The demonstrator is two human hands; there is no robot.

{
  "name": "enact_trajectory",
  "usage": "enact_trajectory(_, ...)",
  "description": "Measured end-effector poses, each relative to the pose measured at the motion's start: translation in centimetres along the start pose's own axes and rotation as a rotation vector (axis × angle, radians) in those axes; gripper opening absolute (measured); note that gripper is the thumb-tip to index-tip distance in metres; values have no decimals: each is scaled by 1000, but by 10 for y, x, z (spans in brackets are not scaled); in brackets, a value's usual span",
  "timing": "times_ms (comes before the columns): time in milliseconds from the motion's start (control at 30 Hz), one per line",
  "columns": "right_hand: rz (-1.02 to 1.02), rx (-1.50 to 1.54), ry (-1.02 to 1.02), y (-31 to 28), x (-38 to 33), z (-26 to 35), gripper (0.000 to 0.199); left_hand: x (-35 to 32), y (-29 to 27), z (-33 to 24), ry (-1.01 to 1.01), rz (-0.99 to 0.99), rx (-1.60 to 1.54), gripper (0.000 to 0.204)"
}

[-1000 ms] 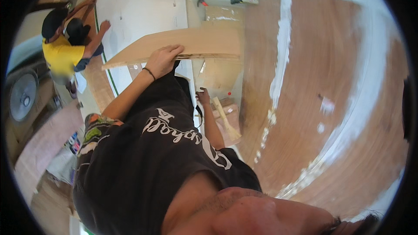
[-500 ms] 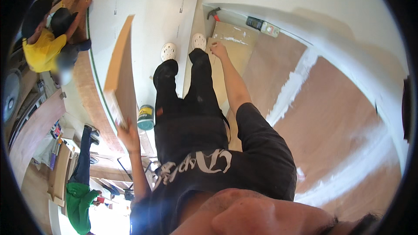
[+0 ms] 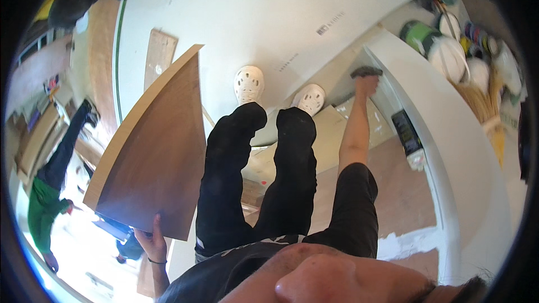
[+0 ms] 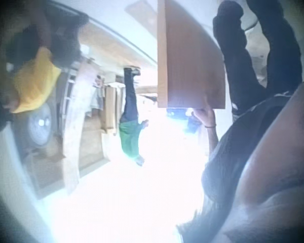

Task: The person holds and aligns thin wooden strips, then uses a hammer to tap them into place on a larger wooden board. The person repeatedly picks up strips, positions them, and hammers them down.

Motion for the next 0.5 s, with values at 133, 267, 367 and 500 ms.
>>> enact_trajectory(133, -3, 74, -136, -10, -18, 6, 57, -18, 7, -4, -42, -26, -2, 13)
enact_trajectory(267, -39, 165, -407, -44, -73, 18, 52, -46, 7, -10, 87, -45, 22, 17)
enact_trajectory(367, -63, 275, -658, -81, -129, 37, 46, -72, 3, 2, -9, -2, -71, 18)
enact_trajectory(500, -118, 199, -983, -139, -185, 60, 45, -105, -18, -1, -56, -26, -155, 22)
Point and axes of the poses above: each hand's wrist, its own x-axis towards the middle knuckle, its own y-axis out of the palm, z = x × y, the point moved 10 cm from there along x, towards the middle knuckle, and after that the axes turned 1 degree about -z, right-handed, at the moved point
